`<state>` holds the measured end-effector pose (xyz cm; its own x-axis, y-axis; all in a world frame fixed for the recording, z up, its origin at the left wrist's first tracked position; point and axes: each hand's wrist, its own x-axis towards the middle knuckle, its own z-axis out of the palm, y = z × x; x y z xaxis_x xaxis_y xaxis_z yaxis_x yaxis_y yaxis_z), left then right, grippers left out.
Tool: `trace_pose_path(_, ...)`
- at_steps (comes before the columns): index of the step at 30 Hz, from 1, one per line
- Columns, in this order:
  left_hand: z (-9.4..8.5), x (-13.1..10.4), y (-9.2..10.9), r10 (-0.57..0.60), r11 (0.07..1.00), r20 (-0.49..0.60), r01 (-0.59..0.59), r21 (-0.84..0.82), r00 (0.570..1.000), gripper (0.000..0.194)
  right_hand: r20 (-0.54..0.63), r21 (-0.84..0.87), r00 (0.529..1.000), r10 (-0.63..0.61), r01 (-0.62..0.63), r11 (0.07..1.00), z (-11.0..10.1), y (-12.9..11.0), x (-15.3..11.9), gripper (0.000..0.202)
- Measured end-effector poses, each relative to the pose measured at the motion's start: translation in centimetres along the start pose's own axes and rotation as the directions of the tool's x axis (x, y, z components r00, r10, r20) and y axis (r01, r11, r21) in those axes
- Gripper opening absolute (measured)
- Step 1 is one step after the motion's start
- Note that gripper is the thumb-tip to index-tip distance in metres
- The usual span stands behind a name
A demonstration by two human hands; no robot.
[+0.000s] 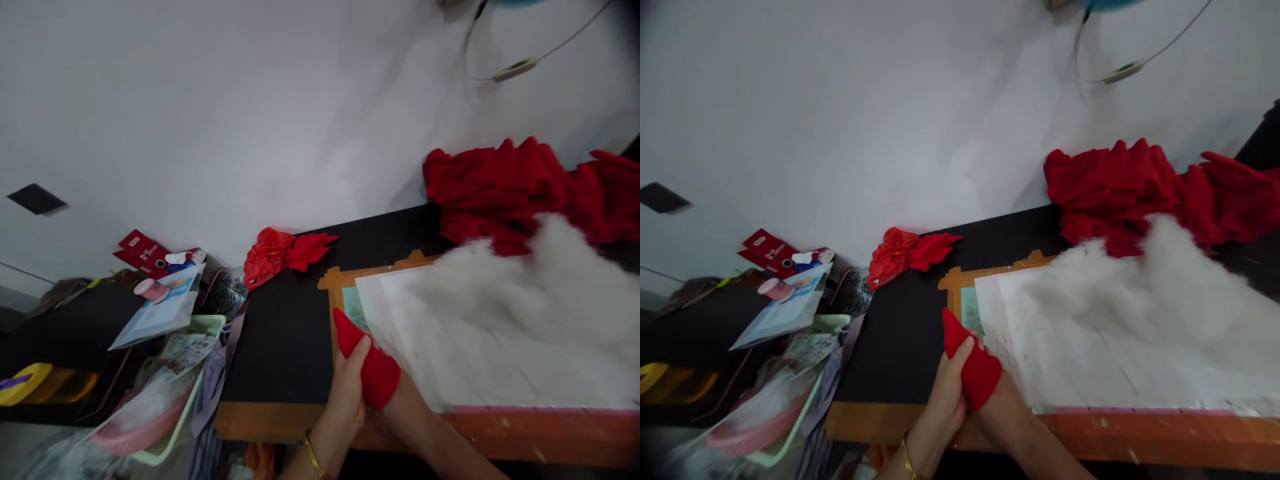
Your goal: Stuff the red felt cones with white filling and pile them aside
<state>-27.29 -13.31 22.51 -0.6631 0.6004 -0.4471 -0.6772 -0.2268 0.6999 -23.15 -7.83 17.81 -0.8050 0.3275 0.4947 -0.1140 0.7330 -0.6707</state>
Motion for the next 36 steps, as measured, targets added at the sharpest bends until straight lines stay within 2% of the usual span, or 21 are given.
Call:
trace_pose_path(3, 0.2, 0.5, 0.5, 0.045, 0.992, -0.052, -0.050, -0.119, 0.998, 0.043, 0.014, -0.022, 1.000, -0.010, 0.010, 1.000, -1.0, -0.3, -0.1, 0.049)
trace_pose_path(6, 0.1, 1.1, 2.0, -0.024, 0.969, -0.051, 0.011, -0.246, 0.998, 0.046, 0.042, -0.056, 0.993, -0.113, 0.115, 0.992, -2.4, -0.3, -1.5, 0.044)
trace_pose_path(9, -0.3, 1.7, 3.1, -0.078, 0.954, -0.042, 0.063, -0.292, 0.996, 0.043, -0.003, -0.185, 0.974, -0.224, 0.220, 0.958, -3.0, 0.4, -3.2, 0.034)
trace_pose_path(12, -0.4, 1.7, 3.1, -0.070, 0.954, -0.002, 0.066, -0.292, 0.998, 0.041, -0.074, -0.251, 0.971, -0.228, 0.203, 0.946, -2.7, 1.2, -3.9, 0.030)
trace_pose_path(16, 0.2, 1.0, 1.9, -0.063, 0.962, 0.111, 0.090, -0.256, 0.992, 0.050, -0.119, -0.194, 0.978, -0.173, 0.148, 0.970, -2.4, 1.0, -2.7, 0.039)
trace_pose_path(18, 0.3, 0.9, 1.5, -0.024, 0.974, 0.061, 0.037, -0.222, 0.998, 0.047, -0.091, -0.143, 0.986, -0.138, 0.124, 0.982, -2.6, 0.4, -2.0, 0.041)
trace_pose_path(22, -0.4, 1.9, 1.7, 0.109, 0.984, -0.125, -0.125, -0.129, 0.986, 0.040, 0.068, -0.043, 0.992, -0.105, 0.108, 0.993, -3.7, -0.6, -2.4, 0.037)
trace_pose_path(24, -1.0, 2.5, 2.2, 0.109, 0.981, -0.175, -0.134, -0.138, 0.979, 0.041, 0.038, -0.048, 0.994, -0.105, 0.107, 0.993, -4.3, -0.5, -3.1, 0.040)
trace_pose_path(27, -1.2, 2.8, 2.6, 0.053, 0.974, -0.165, -0.088, -0.208, 0.985, 0.044, -0.044, -0.104, 0.992, -0.122, 0.116, 0.988, -4.8, 0.4, -3.6, 0.045)
trace_pose_path(29, -0.9, 2.6, 2.3, 0.014, 0.975, -0.130, -0.042, -0.219, 0.991, 0.046, -0.027, -0.135, 0.985, -0.172, 0.167, 0.977, -4.4, 1.1, -3.1, 0.041)
trace_pose_path(31, -0.4, 2.1, 1.7, 0.026, 0.984, -0.117, -0.046, -0.171, 0.993, 0.048, 0.014, -0.147, 0.975, -0.222, 0.221, 0.964, -3.8, 1.4, -2.3, 0.039)
trace_pose_path(33, -0.1, 1.5, 1.0, 0.083, 0.990, -0.120, -0.095, -0.104, 0.989, 0.052, 0.062, -0.105, 0.985, -0.159, 0.165, 0.981, -3.3, 1.1, -1.3, 0.042)
trace_pose_path(36, -0.2, 1.0, 0.2, 0.138, 0.990, -0.125, -0.142, -0.022, 0.983, 0.060, 0.143, 0.070, 0.986, 0.080, -0.091, 0.993, -3.2, -0.1, -0.3, 0.048)
